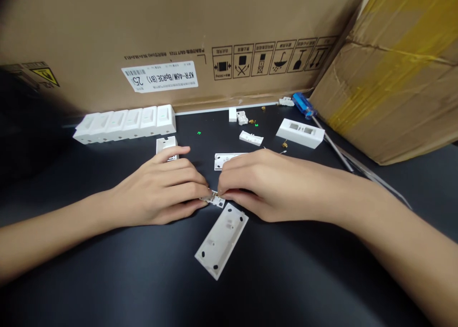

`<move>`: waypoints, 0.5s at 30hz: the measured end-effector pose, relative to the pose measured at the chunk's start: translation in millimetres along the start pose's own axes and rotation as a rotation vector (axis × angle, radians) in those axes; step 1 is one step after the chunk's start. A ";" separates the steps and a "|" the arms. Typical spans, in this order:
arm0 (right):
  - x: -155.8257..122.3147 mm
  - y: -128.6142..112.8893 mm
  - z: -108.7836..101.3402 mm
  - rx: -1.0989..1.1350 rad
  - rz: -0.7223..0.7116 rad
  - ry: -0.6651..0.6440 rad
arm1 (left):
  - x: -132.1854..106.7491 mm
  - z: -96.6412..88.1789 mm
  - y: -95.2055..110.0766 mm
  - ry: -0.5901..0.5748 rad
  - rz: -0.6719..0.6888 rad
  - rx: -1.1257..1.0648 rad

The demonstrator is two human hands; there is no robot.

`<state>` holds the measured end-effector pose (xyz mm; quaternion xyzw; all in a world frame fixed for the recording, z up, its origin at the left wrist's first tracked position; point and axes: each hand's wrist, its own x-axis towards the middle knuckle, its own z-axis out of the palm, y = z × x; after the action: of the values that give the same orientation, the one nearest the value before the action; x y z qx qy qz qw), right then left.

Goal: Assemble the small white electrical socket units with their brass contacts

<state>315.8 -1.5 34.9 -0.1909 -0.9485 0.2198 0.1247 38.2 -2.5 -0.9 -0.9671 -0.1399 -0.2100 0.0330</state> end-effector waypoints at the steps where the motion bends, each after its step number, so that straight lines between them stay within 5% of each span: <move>1: -0.3 0.2 0.0 0.002 0.006 -0.005 | 0.2 0.2 0.1 0.001 -0.003 0.000; 15: -0.3 -12.9 -1.0 -0.078 0.012 -0.027 | -1.1 -2.4 0.5 -0.032 0.009 0.020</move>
<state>312.4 -11.9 41.7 -0.1983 -0.9568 0.1859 0.1031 36.4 -3.5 0.8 -0.9706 -0.1379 -0.1931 0.0413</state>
